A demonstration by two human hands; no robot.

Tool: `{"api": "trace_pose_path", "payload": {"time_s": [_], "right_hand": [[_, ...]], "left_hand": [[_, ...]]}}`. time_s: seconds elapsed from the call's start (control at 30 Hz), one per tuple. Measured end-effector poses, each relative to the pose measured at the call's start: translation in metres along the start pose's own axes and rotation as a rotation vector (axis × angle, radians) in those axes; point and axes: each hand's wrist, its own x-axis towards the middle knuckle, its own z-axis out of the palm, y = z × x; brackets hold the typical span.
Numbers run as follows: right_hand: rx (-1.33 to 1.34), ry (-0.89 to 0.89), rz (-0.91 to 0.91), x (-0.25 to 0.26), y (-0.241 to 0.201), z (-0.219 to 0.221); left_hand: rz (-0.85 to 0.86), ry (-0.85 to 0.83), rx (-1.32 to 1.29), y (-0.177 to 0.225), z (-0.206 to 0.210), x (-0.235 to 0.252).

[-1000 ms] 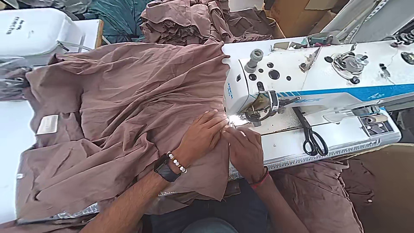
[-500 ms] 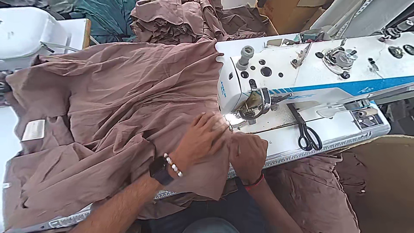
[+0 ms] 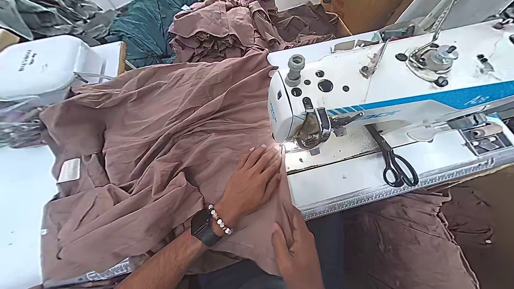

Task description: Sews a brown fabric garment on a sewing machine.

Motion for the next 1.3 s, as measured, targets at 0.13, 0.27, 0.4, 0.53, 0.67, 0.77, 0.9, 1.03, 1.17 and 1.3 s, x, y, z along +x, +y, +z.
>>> {"api": "trace_pose_path", "payload": {"time_s": [0.13, 0.27, 0.4, 0.53, 0.67, 0.77, 0.9, 1.03, 1.17, 1.3], "right_hand": [[0.162, 0.075, -0.025, 0.007, -0.01, -0.016], [0.13, 0.062, 0.007, 0.021, -0.01, -0.016], [0.011, 0.081, -0.041, 0.031, -0.01, -0.015], [-0.069, 0.128, -0.058, 0.044, -0.007, -0.01], [-0.148, 0.163, -0.091, 0.059, -0.003, -0.004], [-0.235, 0.189, -0.116, 0.068, -0.002, -0.001], [-0.316, 0.217, -0.111, 0.08, -0.001, 0.003], [-0.354, 0.26, -0.131, 0.095, -0.002, 0.008], [-0.39, 0.299, -0.13, 0.112, -0.006, 0.015], [-0.389, 0.276, -0.115, 0.124, -0.01, 0.014]], "left_hand": [[-0.027, 0.055, 0.046, 0.002, 0.003, 0.003], [0.0, 0.093, 0.076, -0.002, 0.002, 0.005], [0.026, 0.101, 0.067, -0.006, -0.001, 0.007], [0.046, 0.094, 0.076, -0.01, -0.002, 0.01], [0.073, 0.106, 0.091, -0.013, -0.002, 0.011], [0.089, 0.103, 0.087, -0.014, -0.004, 0.011], [0.123, 0.106, 0.095, -0.018, -0.004, 0.014], [0.18, 0.114, 0.086, -0.025, -0.007, 0.018], [0.278, 0.116, 0.09, -0.034, -0.011, 0.026], [0.139, 0.08, -0.025, -0.007, -0.01, 0.018]]}}
